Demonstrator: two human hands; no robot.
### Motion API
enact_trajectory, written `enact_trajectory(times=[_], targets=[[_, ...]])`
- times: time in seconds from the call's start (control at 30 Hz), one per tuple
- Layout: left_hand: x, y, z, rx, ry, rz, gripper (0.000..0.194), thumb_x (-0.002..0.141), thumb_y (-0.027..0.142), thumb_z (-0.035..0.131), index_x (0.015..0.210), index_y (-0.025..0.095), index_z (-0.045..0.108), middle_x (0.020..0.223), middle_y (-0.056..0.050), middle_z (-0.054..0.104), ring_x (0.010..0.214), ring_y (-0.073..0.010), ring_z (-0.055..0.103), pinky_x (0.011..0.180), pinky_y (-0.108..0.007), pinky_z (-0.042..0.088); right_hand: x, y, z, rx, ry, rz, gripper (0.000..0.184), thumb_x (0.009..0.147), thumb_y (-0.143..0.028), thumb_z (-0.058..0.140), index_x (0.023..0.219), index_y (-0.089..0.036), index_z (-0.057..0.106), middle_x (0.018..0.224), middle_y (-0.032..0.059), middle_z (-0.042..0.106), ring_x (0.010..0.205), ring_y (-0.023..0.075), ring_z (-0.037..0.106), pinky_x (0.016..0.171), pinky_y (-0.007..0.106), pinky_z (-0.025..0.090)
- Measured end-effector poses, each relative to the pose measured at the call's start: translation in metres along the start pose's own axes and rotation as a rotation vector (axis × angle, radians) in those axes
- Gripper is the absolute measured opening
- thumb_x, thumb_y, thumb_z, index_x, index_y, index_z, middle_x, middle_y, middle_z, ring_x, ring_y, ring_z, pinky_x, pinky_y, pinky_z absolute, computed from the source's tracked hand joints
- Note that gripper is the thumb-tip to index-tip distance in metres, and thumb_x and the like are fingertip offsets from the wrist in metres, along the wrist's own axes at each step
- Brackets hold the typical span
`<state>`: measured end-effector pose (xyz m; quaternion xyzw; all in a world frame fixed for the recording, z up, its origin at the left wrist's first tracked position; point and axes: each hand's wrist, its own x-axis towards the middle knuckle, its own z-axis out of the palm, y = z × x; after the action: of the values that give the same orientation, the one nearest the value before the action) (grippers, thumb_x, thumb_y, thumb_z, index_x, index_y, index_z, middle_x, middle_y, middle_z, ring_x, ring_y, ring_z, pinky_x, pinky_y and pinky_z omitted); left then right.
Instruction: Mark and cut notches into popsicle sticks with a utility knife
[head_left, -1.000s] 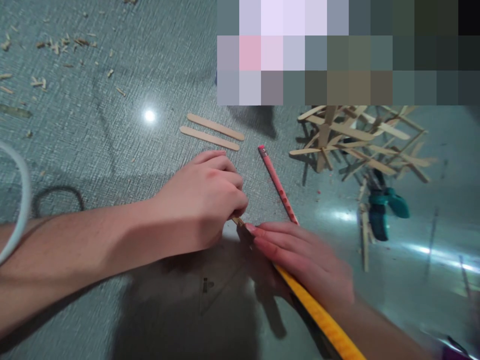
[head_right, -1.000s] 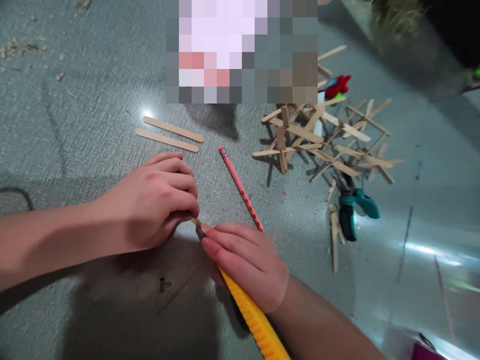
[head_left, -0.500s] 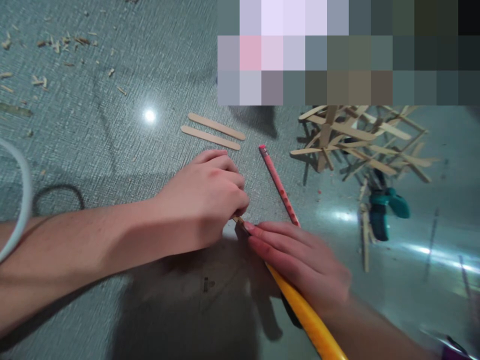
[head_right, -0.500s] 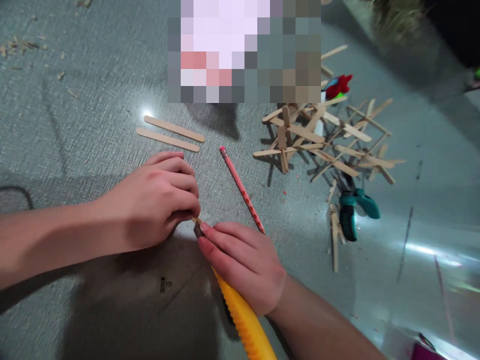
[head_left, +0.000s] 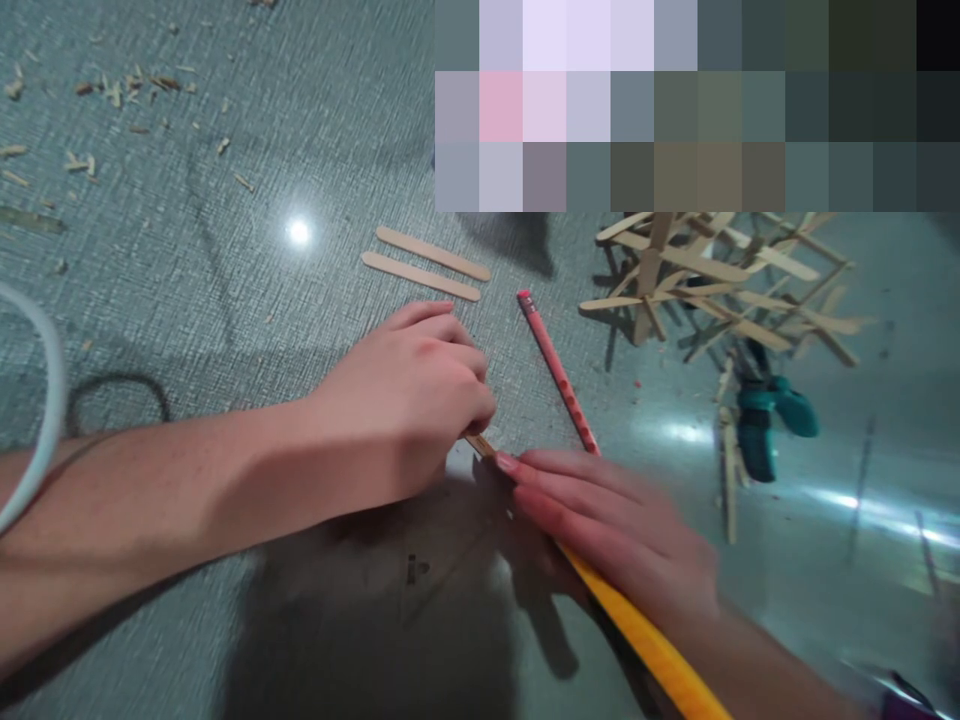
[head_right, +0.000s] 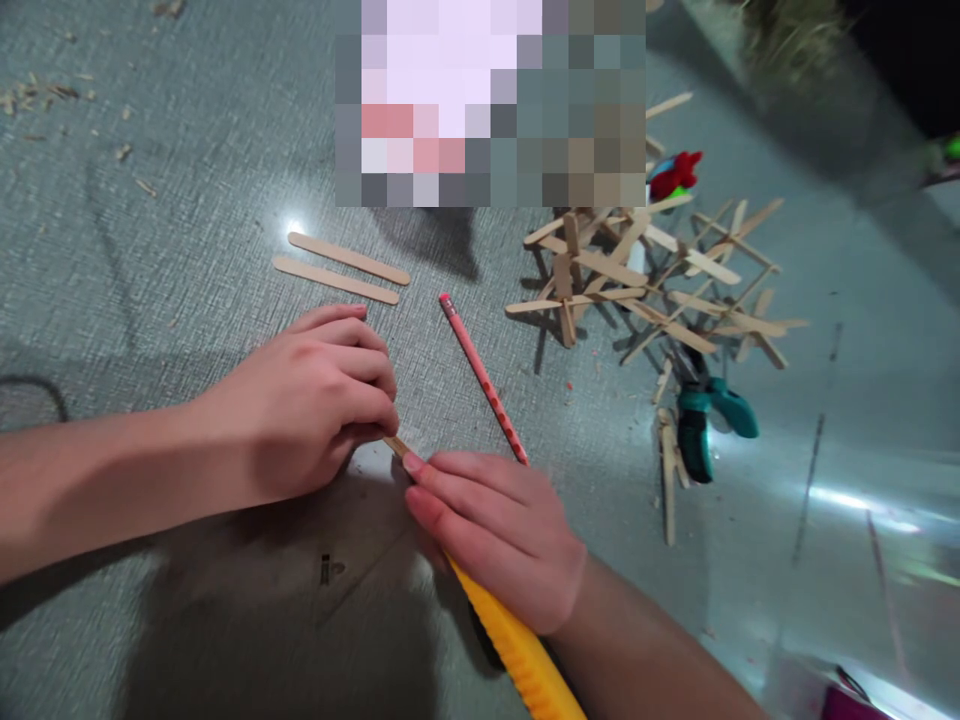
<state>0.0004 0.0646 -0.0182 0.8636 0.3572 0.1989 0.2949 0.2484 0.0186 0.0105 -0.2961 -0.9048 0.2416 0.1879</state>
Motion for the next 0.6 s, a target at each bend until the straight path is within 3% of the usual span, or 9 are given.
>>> enact_trajectory(times=[0.17, 0.33, 0.5, 0.6], targets=[[0.002, 0.000, -0.002, -0.012, -0.019, -0.003, 0.017, 0.073, 0.011, 0.080, 0.078, 0.027, 0.081, 0.081, 0.004, 0.075, 0.099, -0.0232, 0.063, 0.119, -0.049, 0.035, -0.004, 0.010, 0.011, 0.054, 0.059, 0.011, 0.021, 0.106, -0.017, 0.059, 0.119, -0.022, 0.075, 0.100, 0.0072, 0.085, 0.096, 0.0212, 0.083, 0.087, 0.031, 0.070], [0.002, 0.001, -0.003, 0.002, -0.052, -0.022, 0.020, 0.070, 0.010, 0.080, 0.078, 0.028, 0.082, 0.082, 0.005, 0.075, 0.100, -0.0235, 0.063, 0.117, -0.049, 0.036, -0.007, 0.012, 0.020, 0.058, 0.077, 0.036, 0.018, 0.107, -0.022, 0.058, 0.117, -0.024, 0.074, 0.101, 0.0071, 0.085, 0.098, 0.0218, 0.083, 0.088, 0.033, 0.070], [0.003, 0.002, -0.004, 0.001, -0.059, -0.028, 0.017, 0.073, 0.010, 0.079, 0.077, 0.027, 0.081, 0.082, 0.004, 0.075, 0.100, -0.0235, 0.063, 0.115, -0.048, 0.038, -0.001, 0.008, 0.014, 0.019, 0.101, -0.009, 0.025, 0.106, -0.017, 0.059, 0.127, -0.025, 0.071, 0.103, 0.0067, 0.085, 0.095, 0.0214, 0.083, 0.085, 0.032, 0.071], [0.003, 0.002, -0.003, -0.009, -0.044, -0.037, 0.017, 0.076, 0.010, 0.076, 0.076, 0.026, 0.080, 0.081, 0.003, 0.075, 0.100, -0.0229, 0.063, 0.117, -0.048, 0.035, 0.003, 0.003, 0.007, -0.019, 0.033, -0.009, 0.031, 0.105, -0.011, 0.058, 0.131, -0.023, 0.070, 0.110, 0.0076, 0.084, 0.100, 0.0223, 0.082, 0.087, 0.035, 0.071]])
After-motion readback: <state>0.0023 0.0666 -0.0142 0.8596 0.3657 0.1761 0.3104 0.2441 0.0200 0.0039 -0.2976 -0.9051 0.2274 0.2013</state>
